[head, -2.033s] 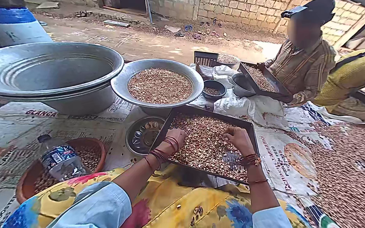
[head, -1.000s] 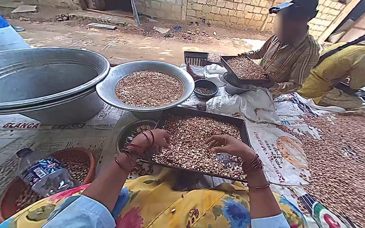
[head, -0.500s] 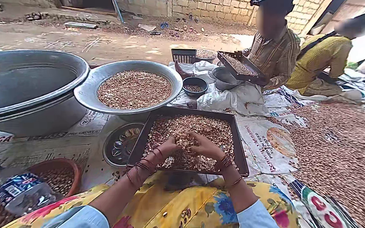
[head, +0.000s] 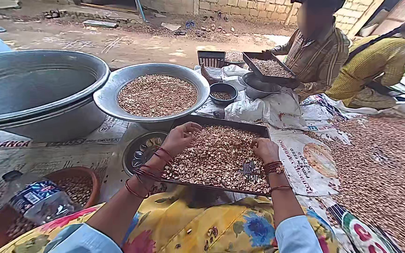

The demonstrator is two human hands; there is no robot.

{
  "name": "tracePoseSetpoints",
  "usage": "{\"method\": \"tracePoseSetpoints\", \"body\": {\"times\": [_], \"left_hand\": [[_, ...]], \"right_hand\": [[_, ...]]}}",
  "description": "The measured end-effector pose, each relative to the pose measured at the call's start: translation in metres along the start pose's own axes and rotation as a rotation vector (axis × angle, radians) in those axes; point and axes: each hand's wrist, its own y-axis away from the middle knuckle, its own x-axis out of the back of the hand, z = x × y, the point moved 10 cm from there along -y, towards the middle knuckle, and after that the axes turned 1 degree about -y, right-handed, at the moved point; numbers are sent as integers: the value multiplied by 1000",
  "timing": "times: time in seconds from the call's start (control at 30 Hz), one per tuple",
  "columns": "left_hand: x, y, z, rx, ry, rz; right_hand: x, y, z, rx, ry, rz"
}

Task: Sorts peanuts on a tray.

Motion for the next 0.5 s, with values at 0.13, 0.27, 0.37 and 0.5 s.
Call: {"method": "tracePoseSetpoints", "body": {"times": [0.13, 0.27, 0.37, 0.5], "left_hand": [[-3, -3, -7, -31, -254, 19], [-33, 1, -8, -88, -503, -87], [-55, 2, -13, -138, -566, -134], [-84, 4, -15, -189, -613, -194]], "right_hand": [[-8, -4, -1, -6, 41, -29], [-14, -5, 1, -26, 39, -76], [-14, 4, -10, 107, -117, -131], [5, 58, -74, 819, -865, -409]]}}
